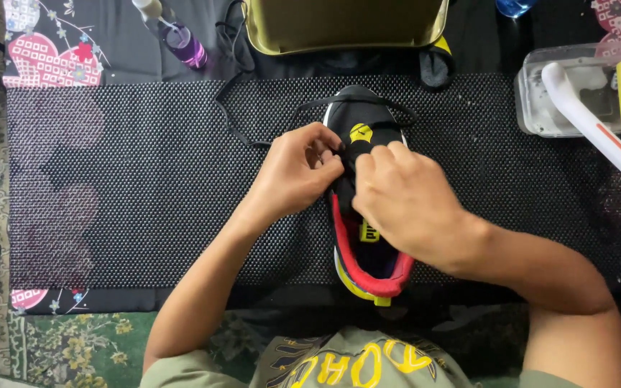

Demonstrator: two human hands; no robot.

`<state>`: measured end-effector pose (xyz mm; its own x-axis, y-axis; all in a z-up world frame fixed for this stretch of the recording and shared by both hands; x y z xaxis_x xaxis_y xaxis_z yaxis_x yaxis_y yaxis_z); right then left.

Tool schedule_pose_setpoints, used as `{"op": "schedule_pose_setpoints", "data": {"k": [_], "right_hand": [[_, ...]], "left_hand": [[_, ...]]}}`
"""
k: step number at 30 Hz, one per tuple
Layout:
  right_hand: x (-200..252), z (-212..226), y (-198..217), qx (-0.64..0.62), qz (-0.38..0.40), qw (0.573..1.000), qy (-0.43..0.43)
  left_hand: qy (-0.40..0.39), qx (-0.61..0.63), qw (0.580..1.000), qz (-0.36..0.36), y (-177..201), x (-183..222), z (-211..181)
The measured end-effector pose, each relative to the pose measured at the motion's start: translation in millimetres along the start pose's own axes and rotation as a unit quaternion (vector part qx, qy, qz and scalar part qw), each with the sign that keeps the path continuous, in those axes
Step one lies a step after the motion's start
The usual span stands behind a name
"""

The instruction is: Wiping a container, inserting an insole into a shoe, and lacing the shoe on a workbench.

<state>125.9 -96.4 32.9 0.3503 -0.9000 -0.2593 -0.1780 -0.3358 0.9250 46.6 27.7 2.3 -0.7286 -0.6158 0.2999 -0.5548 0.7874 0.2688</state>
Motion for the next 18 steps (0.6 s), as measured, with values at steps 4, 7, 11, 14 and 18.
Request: {"op": "schedule_pose_setpoints", "data": {"k": [4, 7, 11, 14, 18], "right_hand": [[1, -27, 24, -0.274, 0.137, 0.951, -0.052], [5, -35, 29, -0.424, 0.324, 0.836, -0.125], [5, -40, 34, -0.570, 0.313, 0.753, -0.097], [4, -41, 53, -0.626, 0.278, 0.727, -0.042], [7, -40, 75, -0.570, 0.306, 0.762, -0.036]], "left_hand": [[0.011, 0.008, 1.000, 0.002, 0, 5, -10], [0.043, -0.061, 0.997, 0.015, -2, 12, -21], [0.048, -0.087, 0.995, 0.002, -3, 18, -27], [0.006, -0.130, 0.991, -0.041, -4, 21, -29], [-0.100, -0.174, 0.974, -0.104, -5, 29, -34]]}}
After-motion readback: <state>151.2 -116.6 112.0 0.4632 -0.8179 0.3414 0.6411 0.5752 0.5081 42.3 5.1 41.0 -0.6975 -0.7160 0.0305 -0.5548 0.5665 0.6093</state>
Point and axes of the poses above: each hand's wrist, its own x-axis away from the middle knuckle, its own y-axis out of the back of the hand, z = x × y, the point moved 6 cm from there along -x, towards the middle knuckle, and after that the axes turned 13 degrees about y, right-handed, at the moved point
